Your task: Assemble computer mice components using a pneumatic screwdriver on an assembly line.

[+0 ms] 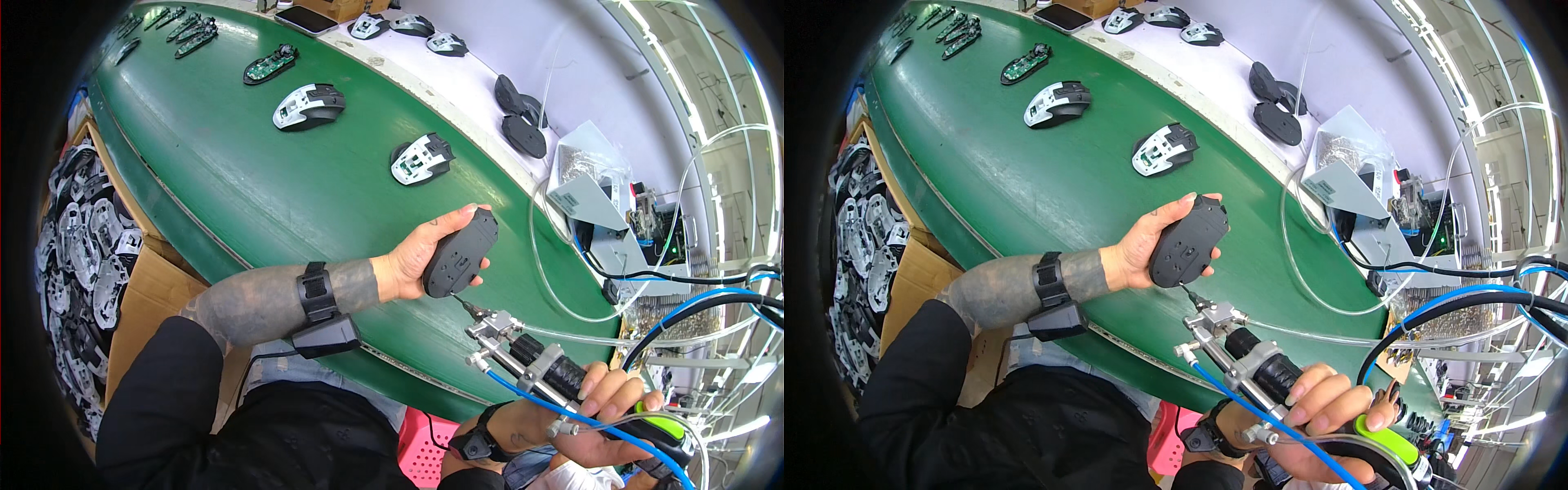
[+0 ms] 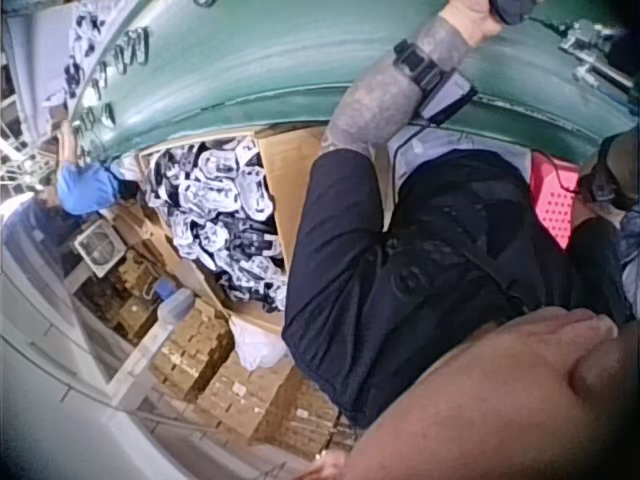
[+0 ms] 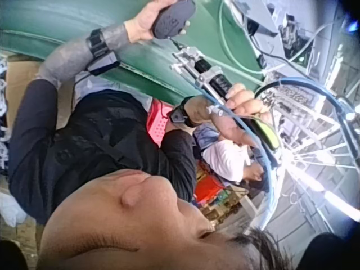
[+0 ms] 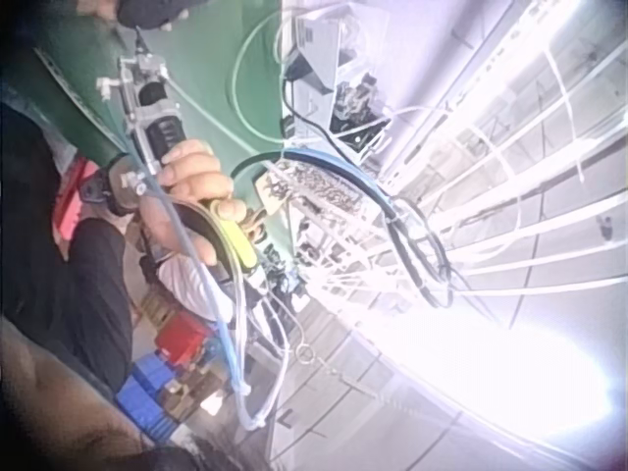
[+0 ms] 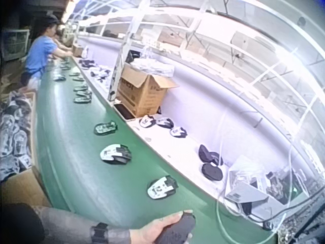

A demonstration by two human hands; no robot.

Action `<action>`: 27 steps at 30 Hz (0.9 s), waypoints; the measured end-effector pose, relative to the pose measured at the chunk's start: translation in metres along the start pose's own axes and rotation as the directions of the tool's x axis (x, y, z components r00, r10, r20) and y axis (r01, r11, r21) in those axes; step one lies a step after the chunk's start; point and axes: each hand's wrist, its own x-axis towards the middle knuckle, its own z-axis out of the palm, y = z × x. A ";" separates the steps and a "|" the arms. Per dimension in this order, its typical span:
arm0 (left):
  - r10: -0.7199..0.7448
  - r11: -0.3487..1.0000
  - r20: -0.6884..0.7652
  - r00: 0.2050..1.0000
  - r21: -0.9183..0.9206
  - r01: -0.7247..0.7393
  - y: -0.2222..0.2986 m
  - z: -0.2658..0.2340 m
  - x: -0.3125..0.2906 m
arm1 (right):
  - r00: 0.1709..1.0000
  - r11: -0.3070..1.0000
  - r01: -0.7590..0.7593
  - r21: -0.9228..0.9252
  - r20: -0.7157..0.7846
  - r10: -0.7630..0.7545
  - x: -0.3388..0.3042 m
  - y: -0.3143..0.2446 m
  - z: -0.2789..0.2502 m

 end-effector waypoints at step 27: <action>0.059 0.995 -0.167 0.984 0.089 -0.045 0.000 -0.005 -0.001 | 0.997 0.999 0.003 0.038 0.079 -0.006 0.006 -0.023 0.002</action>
